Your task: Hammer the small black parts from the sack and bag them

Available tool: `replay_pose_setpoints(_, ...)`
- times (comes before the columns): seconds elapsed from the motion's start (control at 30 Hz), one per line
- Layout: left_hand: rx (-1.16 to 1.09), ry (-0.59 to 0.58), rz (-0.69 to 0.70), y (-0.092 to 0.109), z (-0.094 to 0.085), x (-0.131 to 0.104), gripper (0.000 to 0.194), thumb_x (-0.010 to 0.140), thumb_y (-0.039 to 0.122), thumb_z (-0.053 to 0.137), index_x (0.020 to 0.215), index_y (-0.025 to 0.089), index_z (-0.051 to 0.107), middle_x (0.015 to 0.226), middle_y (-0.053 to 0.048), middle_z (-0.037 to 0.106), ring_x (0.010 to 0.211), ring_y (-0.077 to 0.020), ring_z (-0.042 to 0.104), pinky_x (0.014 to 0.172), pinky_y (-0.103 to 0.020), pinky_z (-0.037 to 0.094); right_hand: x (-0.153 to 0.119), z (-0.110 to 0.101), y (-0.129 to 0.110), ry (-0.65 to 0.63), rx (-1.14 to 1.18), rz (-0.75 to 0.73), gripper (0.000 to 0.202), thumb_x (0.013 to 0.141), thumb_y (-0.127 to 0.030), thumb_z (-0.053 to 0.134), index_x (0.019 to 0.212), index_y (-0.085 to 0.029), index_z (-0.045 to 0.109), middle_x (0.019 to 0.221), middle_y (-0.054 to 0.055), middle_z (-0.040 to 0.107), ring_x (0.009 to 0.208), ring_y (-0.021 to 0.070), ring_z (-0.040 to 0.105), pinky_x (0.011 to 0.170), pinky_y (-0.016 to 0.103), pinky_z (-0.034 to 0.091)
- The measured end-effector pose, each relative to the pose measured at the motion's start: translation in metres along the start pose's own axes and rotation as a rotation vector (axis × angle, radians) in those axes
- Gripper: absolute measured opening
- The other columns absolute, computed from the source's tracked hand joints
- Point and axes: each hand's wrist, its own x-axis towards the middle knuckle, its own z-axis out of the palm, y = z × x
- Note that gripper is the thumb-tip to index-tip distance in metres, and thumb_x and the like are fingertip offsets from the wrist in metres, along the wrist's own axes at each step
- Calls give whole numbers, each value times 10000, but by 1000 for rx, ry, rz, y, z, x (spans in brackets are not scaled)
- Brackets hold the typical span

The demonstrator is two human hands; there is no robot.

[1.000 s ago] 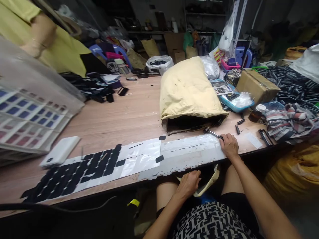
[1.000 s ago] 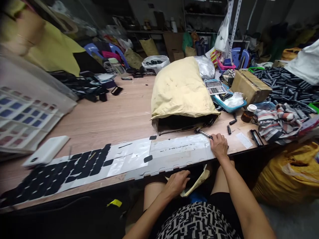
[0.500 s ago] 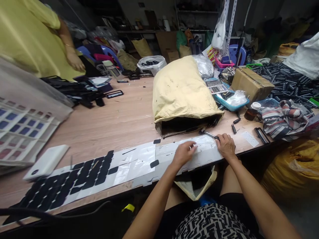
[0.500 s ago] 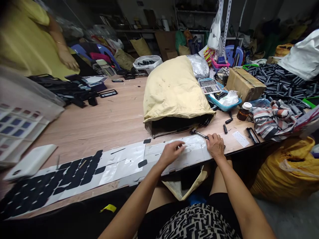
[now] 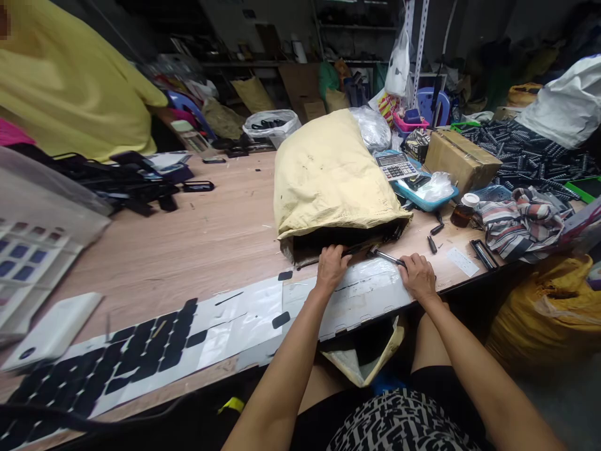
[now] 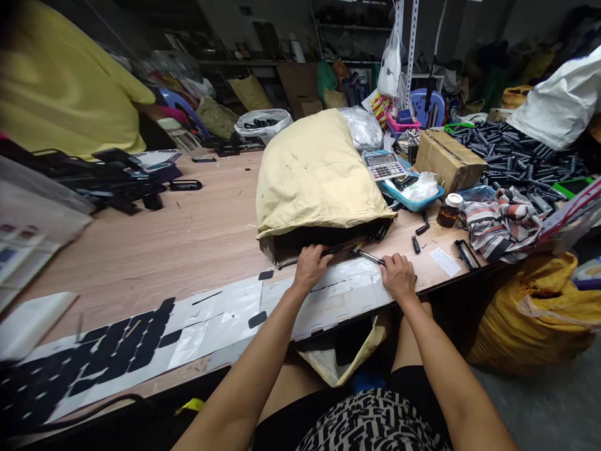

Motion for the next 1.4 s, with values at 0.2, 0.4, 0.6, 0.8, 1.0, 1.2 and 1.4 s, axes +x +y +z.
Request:
replay_pose_setpoints(0.2, -154, -79, 66, 4, -2, -53, 119, 891, 227, 617, 996, 241, 672, 978, -56, 653, 962, -254, 563, 895, -388, 457, 0, -1, -1, -1, 11, 10, 231, 976, -348, 522, 1133, -236, 650, 1039, 88, 609, 975, 248, 479, 786, 335, 330)
replay_pose_setpoints(0.4, -206, -48, 47, 4, 6, -59, 133, 888, 242, 639, 1012, 232, 685, 956, -51, 640, 963, -249, 559, 899, -386, 453, 2, -1, 2, -2, 21, 6, 249, 975, -336, 529, 1147, -229, 674, 1040, 92, 638, 959, 239, 515, 801, 330, 365)
replay_pose_setpoints(0.6, -250, -52, 36, 3, 6, -55, 130, 877, 227, 655, 999, 230, 701, 954, -50, 646, 977, -241, 571, 918, -380, 453, -11, -14, -2, 7, 295, 91, 292, 993, -325, 475, 1152, -228, 699, 1025, 66, 689, 956, 207, 609, 832, 302, 447)
replay_pose_setpoints(0.8, -267, -41, 22, 3, 5, -55, 135, 873, 218, 668, 1000, 223, 714, 945, -46, 635, 963, -233, 561, 904, -377, 459, -34, -32, -21, -19, 574, 43, 303, 992, -366, 476, 1130, -239, 714, 1039, 49, 721, 966, 191, 664, 884, 303, 504)
replay_pose_setpoints(1.0, -277, -46, 4, 3, 5, -54, 149, 865, 206, 677, 1007, 232, 714, 945, -38, 622, 972, -223, 557, 898, -370, 463, -43, -32, -31, -66, 515, 60, 302, 990, -369, 477, 1132, -249, 716, 1053, 52, 722, 989, 209, 677, 880, 320, 516)
replay_pose_setpoints(1.2, -287, -67, -17, 5, 4, -53, 146, 854, 194, 685, 990, 239, 713, 946, -31, 629, 977, -224, 558, 899, -371, 456, -41, -33, -39, -52, 535, 26, 301, 996, -369, 477, 1132, -243, 714, 1050, 53, 720, 1003, 202, 673, 895, 310, 508)
replay_pose_setpoints(1.4, -288, -76, -43, 6, 2, -51, 142, 853, 205, 690, 988, 239, 720, 925, -29, 628, 960, -221, 558, 889, -362, 460, -39, -29, -44, -100, 464, -6, 292, 999, -358, 478, 1132, -247, 713, 1035, 44, 714, 987, 197, 661, 870, 298, 492)
